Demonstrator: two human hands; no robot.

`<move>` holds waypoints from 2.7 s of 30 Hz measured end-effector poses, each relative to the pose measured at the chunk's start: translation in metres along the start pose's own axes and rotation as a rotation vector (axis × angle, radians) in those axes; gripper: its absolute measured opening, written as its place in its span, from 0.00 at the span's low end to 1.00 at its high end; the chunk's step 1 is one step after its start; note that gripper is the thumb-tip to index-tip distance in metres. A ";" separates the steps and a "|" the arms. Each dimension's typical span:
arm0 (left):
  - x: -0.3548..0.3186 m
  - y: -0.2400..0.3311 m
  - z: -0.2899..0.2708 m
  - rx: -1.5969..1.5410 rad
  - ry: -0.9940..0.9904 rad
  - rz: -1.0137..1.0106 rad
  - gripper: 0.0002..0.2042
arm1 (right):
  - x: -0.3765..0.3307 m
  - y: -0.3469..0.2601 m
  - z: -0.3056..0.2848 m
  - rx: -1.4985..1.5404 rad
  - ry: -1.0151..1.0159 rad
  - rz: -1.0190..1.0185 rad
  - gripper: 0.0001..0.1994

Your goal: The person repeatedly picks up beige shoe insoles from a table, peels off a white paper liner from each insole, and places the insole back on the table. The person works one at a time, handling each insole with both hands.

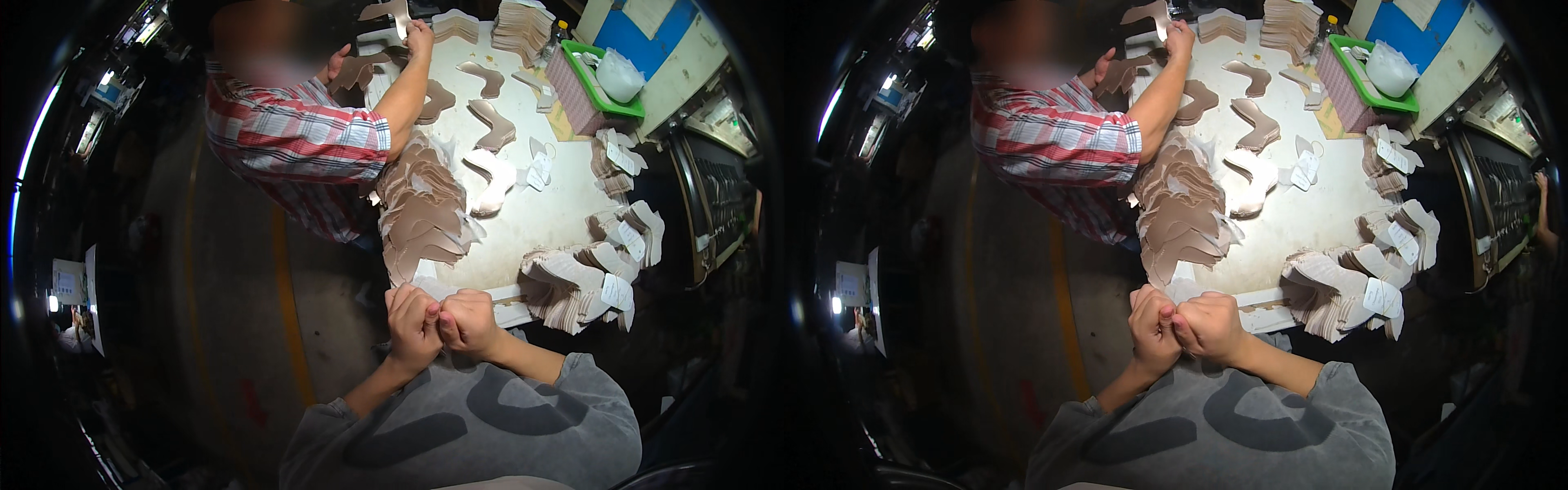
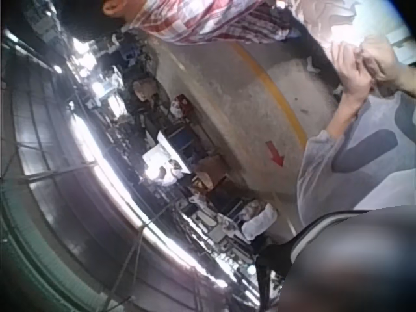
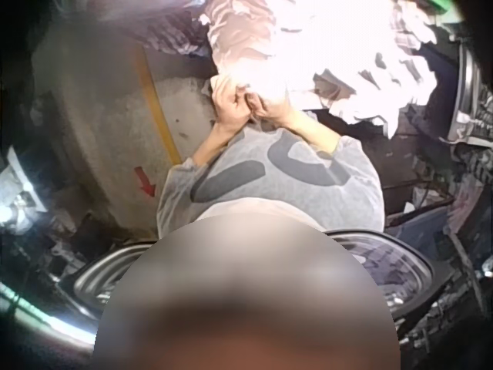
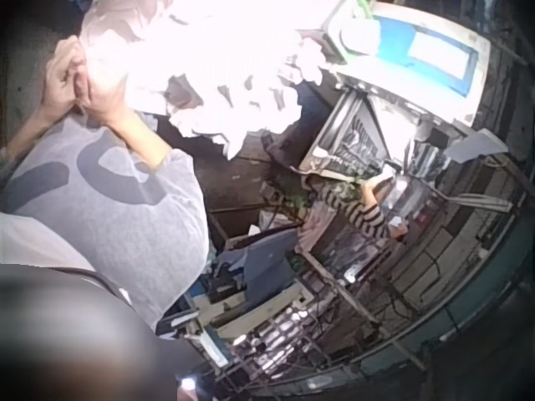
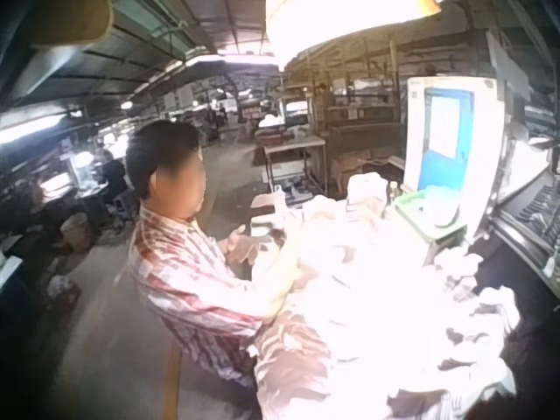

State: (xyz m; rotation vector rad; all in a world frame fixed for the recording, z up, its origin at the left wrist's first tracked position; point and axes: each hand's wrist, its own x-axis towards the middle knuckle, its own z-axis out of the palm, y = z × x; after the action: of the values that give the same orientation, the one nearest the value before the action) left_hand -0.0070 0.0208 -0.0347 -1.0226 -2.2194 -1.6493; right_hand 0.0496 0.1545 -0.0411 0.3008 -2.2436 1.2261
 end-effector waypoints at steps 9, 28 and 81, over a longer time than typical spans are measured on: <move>0.003 -0.014 -0.001 0.069 -0.077 -0.039 0.14 | -0.001 0.000 0.011 0.015 0.025 0.141 0.16; 0.005 -0.025 0.004 0.058 -0.028 0.049 0.15 | -0.001 0.013 0.021 -0.086 0.077 0.197 0.17; 0.057 -0.017 -0.014 -0.579 -0.008 0.161 0.18 | 0.059 -0.041 -0.029 0.741 -0.430 0.479 0.16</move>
State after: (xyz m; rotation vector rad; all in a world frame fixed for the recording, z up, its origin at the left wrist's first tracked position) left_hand -0.0635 0.0288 -0.0121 -1.2879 -1.6290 -2.2631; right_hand 0.0298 0.1600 0.0340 0.3310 -2.1691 2.4430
